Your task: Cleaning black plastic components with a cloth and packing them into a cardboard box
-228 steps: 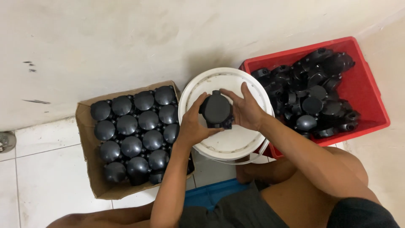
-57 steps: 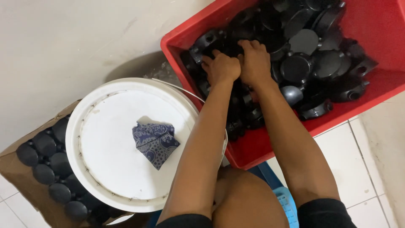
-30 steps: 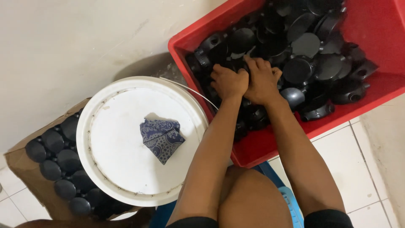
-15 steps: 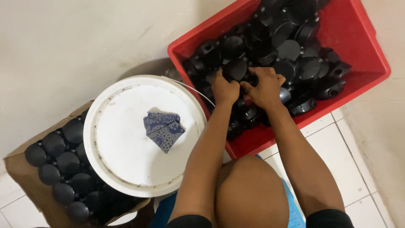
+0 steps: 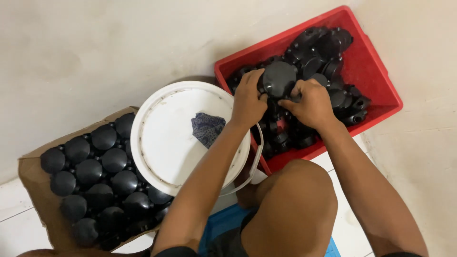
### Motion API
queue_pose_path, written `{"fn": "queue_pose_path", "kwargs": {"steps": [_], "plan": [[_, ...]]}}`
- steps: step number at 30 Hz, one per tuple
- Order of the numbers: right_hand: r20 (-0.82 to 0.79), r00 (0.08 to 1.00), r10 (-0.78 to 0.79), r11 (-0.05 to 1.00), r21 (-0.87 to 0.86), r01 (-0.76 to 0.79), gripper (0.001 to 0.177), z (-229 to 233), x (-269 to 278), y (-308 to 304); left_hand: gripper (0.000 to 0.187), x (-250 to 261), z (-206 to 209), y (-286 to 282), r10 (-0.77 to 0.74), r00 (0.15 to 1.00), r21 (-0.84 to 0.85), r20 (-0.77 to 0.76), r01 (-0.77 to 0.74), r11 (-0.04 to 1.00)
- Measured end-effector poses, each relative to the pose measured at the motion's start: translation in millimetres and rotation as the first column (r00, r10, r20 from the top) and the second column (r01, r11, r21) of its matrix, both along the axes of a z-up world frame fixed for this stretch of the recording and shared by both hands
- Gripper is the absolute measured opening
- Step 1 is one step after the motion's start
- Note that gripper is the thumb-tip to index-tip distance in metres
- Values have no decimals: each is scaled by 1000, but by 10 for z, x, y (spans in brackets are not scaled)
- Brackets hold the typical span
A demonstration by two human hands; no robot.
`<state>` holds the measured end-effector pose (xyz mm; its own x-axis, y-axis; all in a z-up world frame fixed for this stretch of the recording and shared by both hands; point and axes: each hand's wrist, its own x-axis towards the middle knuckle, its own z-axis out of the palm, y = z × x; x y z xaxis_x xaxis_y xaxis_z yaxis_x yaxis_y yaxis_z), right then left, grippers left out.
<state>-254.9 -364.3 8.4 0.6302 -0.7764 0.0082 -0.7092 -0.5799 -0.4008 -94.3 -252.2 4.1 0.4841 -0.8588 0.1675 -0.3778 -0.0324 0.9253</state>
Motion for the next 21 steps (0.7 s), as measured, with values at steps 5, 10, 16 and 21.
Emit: {"fn": "queue_pose_path", "kwargs": {"steps": [5, 10, 16, 21], "plan": [[-13, 962, 274, 960, -60, -274, 27, 675, 466, 431, 60, 525, 222, 611, 5, 997, -44, 73, -2, 999], [-136, 872, 470, 876, -50, -480, 19, 809, 940, 766, 45, 900, 247, 1274, 155, 976, -65, 152, -147, 987], [-155, 810, 566, 824, 59, -564, 19, 688, 1339, 1244, 34, 1188, 135, 1952, 332, 932, -58, 149, -327, 943], [-274, 802, 531, 840, 45, -541, 21, 448, 1415, 1357, 33, 1143, -52, 2406, 339, 938, -14, 79, -339, 941]]}}
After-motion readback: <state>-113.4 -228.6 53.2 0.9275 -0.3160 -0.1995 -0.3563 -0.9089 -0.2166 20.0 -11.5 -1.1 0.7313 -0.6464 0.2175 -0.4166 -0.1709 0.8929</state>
